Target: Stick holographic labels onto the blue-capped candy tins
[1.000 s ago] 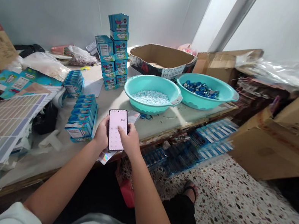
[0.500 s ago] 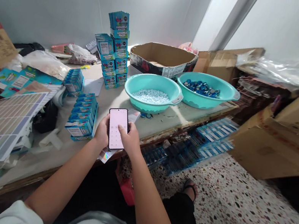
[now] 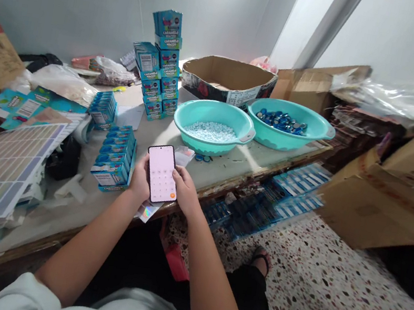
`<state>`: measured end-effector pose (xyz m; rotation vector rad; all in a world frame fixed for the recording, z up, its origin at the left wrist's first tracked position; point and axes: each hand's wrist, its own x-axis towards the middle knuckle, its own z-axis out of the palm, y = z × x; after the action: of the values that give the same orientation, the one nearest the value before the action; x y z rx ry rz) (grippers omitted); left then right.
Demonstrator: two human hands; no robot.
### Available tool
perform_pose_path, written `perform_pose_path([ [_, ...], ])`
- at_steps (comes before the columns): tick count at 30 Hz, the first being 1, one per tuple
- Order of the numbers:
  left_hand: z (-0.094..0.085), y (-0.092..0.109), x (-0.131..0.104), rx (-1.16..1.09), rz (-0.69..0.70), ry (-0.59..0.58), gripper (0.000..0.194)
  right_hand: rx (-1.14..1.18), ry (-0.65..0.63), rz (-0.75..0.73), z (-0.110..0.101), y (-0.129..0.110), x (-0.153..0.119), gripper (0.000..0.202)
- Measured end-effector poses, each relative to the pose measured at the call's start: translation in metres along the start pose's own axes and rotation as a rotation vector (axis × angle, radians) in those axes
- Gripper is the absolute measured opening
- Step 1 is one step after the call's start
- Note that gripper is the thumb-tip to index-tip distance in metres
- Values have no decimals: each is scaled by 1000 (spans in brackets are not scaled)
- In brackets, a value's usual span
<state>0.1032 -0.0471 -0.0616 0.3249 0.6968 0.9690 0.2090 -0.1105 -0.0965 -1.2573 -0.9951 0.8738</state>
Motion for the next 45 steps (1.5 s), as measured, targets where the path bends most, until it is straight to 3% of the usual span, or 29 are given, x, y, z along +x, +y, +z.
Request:
perform_pose_path([
  [12,-6,-3,4,-13,148,11,37,87,-38,74,2,7,3,42],
  [24,-4,-2,3,-51,70,20,36,122,-52,62,0,1,1,39],
  [37,-2,-2,2,-41,23,-7,37,38,8,15,1,18,6,39],
  [45,-4,-1,5,-56,45,22,36,8,-41,-7,0,12,3,46],
])
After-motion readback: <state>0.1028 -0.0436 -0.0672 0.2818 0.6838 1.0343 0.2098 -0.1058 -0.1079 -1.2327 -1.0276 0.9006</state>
